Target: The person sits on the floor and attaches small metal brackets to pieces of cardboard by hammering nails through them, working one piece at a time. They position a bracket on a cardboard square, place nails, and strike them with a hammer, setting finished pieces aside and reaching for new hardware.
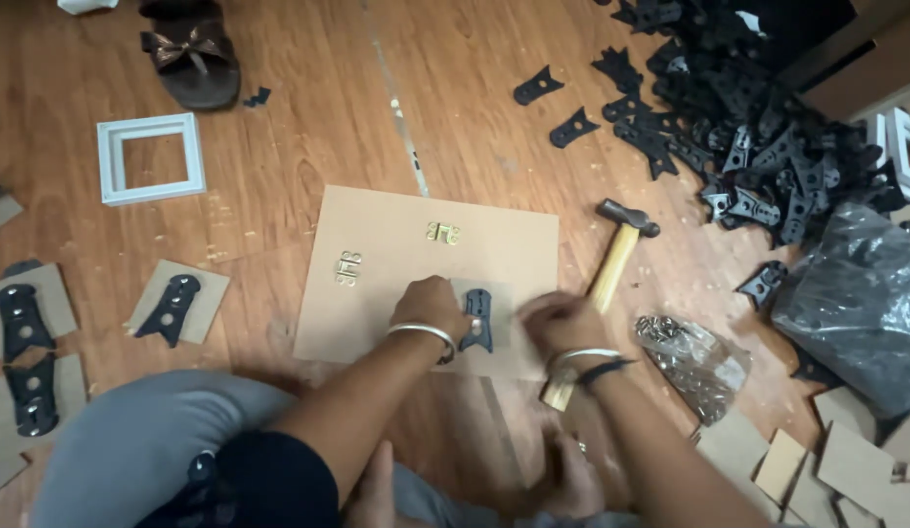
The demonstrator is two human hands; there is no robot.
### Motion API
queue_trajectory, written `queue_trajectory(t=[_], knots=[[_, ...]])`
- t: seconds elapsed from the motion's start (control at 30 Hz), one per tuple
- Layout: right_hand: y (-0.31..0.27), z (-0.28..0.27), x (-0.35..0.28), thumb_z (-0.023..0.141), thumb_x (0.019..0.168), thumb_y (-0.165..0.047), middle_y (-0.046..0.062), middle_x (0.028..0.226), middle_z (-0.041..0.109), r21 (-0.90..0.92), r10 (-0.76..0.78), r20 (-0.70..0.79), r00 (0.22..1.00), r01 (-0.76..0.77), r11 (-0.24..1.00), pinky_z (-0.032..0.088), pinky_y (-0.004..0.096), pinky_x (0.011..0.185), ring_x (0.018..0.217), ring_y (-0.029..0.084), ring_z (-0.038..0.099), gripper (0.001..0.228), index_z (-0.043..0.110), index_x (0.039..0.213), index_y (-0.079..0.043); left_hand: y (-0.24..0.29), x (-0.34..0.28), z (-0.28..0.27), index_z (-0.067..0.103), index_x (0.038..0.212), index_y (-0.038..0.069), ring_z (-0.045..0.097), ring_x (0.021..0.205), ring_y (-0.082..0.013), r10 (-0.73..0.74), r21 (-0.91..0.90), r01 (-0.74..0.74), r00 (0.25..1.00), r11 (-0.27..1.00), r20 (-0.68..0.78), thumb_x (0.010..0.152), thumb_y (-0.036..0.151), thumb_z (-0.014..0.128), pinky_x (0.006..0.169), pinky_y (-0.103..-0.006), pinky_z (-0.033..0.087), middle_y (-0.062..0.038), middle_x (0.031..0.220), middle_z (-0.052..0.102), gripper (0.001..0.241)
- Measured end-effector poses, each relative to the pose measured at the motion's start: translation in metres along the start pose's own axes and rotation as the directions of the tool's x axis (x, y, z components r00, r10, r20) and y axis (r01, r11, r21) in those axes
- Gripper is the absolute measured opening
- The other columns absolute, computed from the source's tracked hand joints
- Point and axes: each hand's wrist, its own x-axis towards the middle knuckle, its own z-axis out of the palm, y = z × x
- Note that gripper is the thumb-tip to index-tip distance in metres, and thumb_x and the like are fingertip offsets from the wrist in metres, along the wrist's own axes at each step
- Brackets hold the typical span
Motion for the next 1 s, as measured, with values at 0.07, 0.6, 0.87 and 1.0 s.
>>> queue_trajectory(t=[0.07,0.6,0.87,1.0], knots=[[0.026,-0.057,0.030,0.074,0.074,-0.009,0.010,0.078,0.079,-0.337,-0.193,-0.246,0.950,0.103,0.936,0.059,0.036,0.065,0.070,0.021,0.075,0.013,0.081,0.085,-0.007,-0.002,0.001,-0.001,0.076,0.101,0.000,0.072,0.106,-0.0365,-0.005,0.004,0.004,1.000,1.000,0.018,0.072,0.040,0.089,0.093,-0.0419,0.058,-0.024,0.109,0.073,0.051],[0.006,-0.057,0.046,0.075,0.083,0.002,0.011,0.090,0.079,-0.115,-0.257,-0.440,0.860,0.230,0.966,0.059,0.032,0.073,0.078,0.021,0.073,0.015,0.078,0.095,-0.005,-0.001,0.000,-0.004,0.076,0.102,0.001,0.073,0.104,-0.0352,-0.037,-0.029,0.038,0.999,0.999,0.040,0.072,0.036,0.089,0.092,-0.0407,0.059,-0.023,0.108,0.074,0.047],[-0.023,0.043,0.054,0.076,0.081,0.008,0.009,0.085,0.074,0.443,0.105,0.159,0.982,-0.166,0.881,0.057,0.027,0.060,0.070,0.016,0.070,0.023,0.067,0.099,-0.004,-0.005,0.004,0.005,0.075,0.107,0.004,0.070,0.110,-0.0352,-0.035,-0.055,0.036,0.999,0.998,0.015,0.074,0.029,0.087,0.095,-0.0424,0.056,-0.022,0.114,0.072,0.043],[-0.014,0.046,0.052,0.075,0.082,0.008,0.008,0.086,0.074,0.421,0.065,0.156,0.986,-0.126,0.898,0.059,0.027,0.061,0.070,0.016,0.070,0.021,0.067,0.099,-0.003,-0.002,0.000,-0.003,0.076,0.107,0.004,0.070,0.110,-0.0348,-0.036,-0.067,0.036,0.999,0.997,0.002,0.073,0.027,0.088,0.096,-0.0410,0.056,-0.022,0.114,0.072,0.042]])
